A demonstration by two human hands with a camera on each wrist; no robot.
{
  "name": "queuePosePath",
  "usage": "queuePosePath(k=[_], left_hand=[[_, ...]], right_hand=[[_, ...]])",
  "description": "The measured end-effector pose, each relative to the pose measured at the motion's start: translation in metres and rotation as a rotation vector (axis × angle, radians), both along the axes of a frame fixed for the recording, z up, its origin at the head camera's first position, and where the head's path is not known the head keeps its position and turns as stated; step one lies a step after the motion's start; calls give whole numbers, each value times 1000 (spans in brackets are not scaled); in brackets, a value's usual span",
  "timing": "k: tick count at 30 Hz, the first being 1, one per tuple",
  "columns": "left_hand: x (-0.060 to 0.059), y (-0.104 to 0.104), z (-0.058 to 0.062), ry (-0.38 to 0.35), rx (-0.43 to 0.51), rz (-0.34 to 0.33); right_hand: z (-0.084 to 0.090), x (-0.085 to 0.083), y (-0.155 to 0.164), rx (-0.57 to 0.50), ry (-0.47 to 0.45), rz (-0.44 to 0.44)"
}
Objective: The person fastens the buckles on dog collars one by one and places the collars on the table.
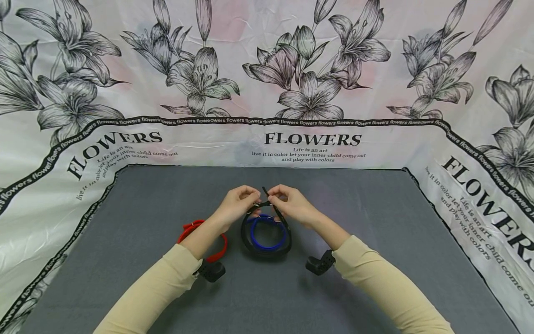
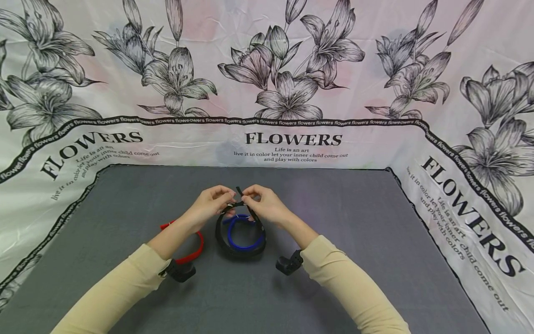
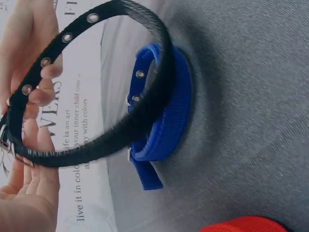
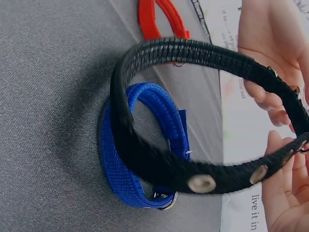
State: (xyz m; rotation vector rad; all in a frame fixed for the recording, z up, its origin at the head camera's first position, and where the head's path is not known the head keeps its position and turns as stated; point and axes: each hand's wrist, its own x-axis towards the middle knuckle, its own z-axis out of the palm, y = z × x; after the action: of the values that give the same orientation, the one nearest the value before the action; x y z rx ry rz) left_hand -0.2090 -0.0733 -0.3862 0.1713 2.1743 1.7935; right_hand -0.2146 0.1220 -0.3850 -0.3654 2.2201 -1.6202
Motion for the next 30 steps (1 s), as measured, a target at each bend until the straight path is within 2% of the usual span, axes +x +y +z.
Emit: queuePosePath(k=[6, 9, 15, 23, 30], left_hand=[[1, -5, -5, -6, -43, -68], [1, -6, -8, 4, -45, -73], [3, -5, -10, 25, -16, 3], [3, 0, -12, 82, 24, 55], [4, 2, -14, 97, 58, 84]], right_hand=[[0, -1, 1, -53, 4, -41], [0, -1, 1, -64, 15, -45], [-1, -1, 1, -67, 11, -36], [-3, -1, 1, -18, 9, -5], [-1, -2, 1, 63, 17, 20]])
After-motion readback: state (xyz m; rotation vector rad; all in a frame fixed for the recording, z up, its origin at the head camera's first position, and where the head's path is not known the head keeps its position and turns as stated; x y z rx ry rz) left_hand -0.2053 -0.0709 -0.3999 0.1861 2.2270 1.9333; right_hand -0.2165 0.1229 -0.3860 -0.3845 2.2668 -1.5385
